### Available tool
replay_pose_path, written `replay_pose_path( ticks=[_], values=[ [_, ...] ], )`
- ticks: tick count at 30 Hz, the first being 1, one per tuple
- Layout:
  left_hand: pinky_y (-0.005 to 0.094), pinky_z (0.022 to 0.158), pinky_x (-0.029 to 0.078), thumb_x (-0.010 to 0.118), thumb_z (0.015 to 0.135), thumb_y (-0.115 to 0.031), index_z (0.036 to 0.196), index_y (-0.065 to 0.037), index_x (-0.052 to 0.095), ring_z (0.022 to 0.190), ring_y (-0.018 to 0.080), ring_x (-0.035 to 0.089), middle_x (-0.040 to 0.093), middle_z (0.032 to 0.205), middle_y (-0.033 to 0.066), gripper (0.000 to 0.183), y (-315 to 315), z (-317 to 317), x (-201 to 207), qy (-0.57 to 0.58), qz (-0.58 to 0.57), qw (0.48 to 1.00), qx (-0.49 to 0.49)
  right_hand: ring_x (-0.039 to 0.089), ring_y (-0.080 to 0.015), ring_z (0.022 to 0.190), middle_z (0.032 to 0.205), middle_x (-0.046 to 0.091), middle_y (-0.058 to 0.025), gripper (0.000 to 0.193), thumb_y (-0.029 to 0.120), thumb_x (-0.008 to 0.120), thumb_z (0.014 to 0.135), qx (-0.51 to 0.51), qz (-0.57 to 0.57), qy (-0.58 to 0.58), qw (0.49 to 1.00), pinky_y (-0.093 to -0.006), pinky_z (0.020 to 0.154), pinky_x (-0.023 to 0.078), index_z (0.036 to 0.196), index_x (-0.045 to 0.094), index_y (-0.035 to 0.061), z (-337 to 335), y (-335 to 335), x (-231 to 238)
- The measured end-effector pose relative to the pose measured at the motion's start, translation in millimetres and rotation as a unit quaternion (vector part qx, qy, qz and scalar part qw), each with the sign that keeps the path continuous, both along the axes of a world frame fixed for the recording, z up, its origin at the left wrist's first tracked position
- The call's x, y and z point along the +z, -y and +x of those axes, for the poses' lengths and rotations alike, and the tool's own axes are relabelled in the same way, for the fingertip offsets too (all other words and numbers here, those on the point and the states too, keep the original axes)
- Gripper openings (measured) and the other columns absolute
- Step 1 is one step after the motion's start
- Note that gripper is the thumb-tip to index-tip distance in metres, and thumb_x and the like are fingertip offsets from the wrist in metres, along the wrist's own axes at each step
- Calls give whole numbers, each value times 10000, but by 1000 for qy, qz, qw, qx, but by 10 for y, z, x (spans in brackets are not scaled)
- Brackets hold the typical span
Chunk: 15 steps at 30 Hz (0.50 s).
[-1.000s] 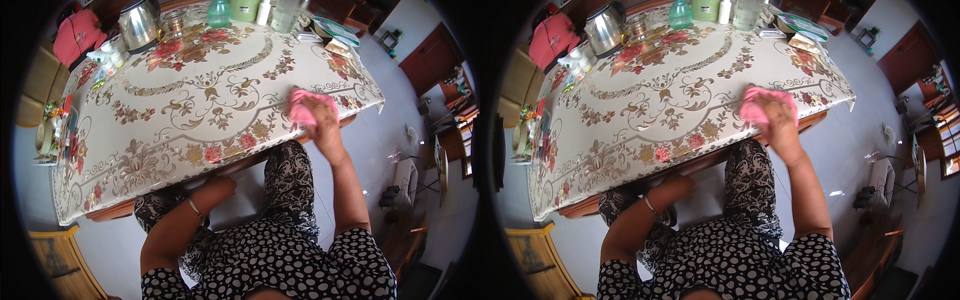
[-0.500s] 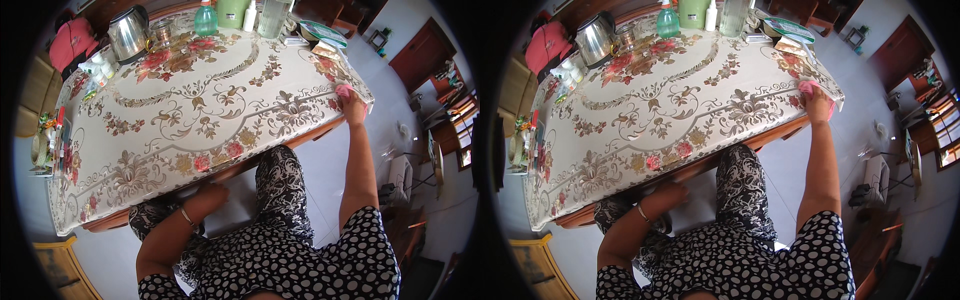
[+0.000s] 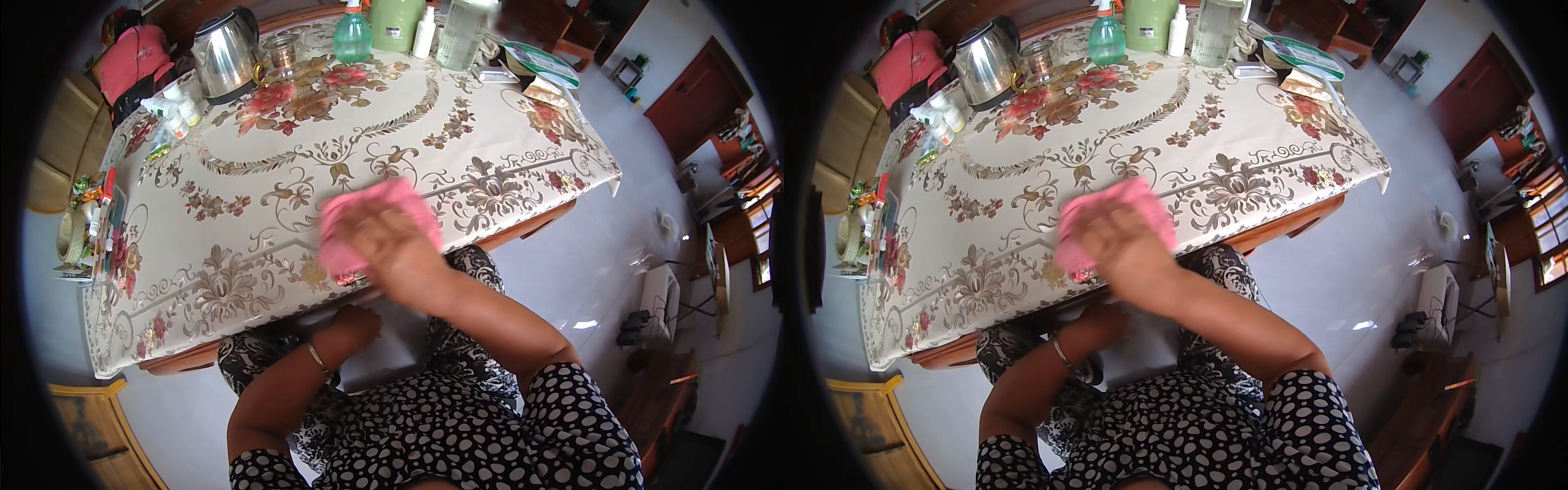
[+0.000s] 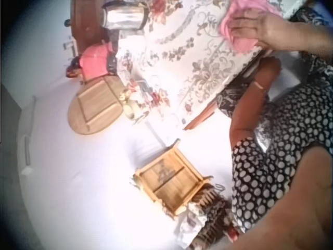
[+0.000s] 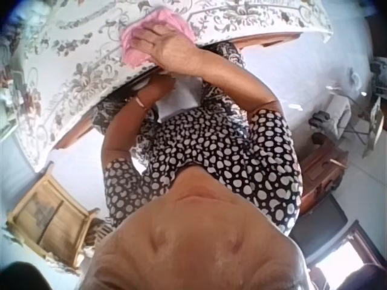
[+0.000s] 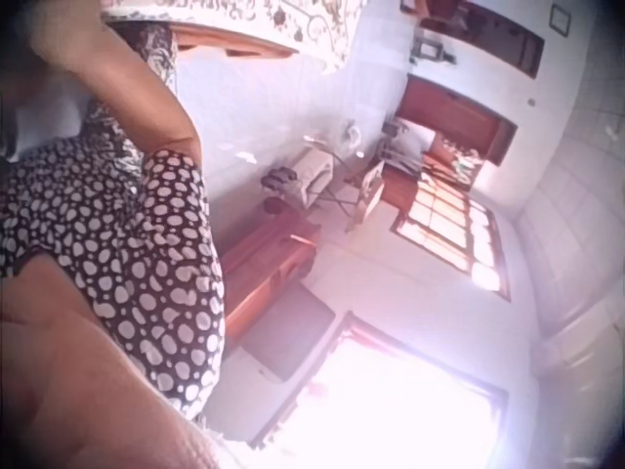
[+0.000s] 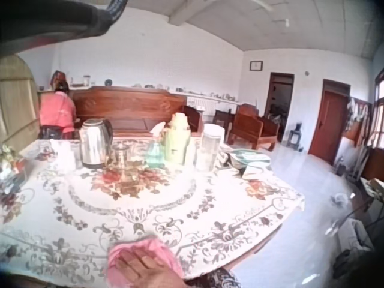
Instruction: The person wipes a dining table covered with a floral tablecloth using a pink cloth. The person moves the cloth in circular and back-and-forth motions across the table surface, cleaning around various items such as a kettle, bottles, and jars.
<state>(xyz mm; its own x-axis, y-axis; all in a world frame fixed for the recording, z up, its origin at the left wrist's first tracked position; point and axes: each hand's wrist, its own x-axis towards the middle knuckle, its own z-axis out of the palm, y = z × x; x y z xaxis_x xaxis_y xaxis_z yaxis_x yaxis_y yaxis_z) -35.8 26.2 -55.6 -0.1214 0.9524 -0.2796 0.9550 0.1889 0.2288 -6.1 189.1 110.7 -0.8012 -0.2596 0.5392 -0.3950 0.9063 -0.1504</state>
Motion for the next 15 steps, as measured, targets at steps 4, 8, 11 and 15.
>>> replay_pose_path(
  ticks=[4,8,11,15],
  values=[
    [448,869,445,637,769,-314,815,-96,655,875,262,637,656,849,96,223,-81,47,95,-35,-8,999,-1,450,-286,1219,1275,515,-118,512,157,648,718,135,9,40,990,-428,1041,343,1214,540,92,-283,62,57],
    [438,700,496,601,794,-298,796,-91,629,801,263,638,647,807,96,208,-134,25,155,3,-30,1000,-5,522,-244,1143,1256,545,-74,494,96,703,717,64,-13,4,998,-352,1003,400,1186,557,149,-789,-682,-78],
    [430,615,505,589,808,-289,783,-91,612,779,277,637,638,793,97,200,-114,30,161,37,-14,999,2,579,-253,1054,1135,612,-89,397,168,658,798,-69,41,-28,996,-372,948,419,1182,558,145,-1061,-1469,-89],
    [440,617,508,582,819,-279,803,-82,598,796,300,637,629,811,101,198,-212,14,268,57,-89,994,-4,516,-290,1148,1224,562,-123,393,314,563,869,-225,30,29,973,-400,982,367,1216,524,133,-1078,-2440,-141]
  ],
)
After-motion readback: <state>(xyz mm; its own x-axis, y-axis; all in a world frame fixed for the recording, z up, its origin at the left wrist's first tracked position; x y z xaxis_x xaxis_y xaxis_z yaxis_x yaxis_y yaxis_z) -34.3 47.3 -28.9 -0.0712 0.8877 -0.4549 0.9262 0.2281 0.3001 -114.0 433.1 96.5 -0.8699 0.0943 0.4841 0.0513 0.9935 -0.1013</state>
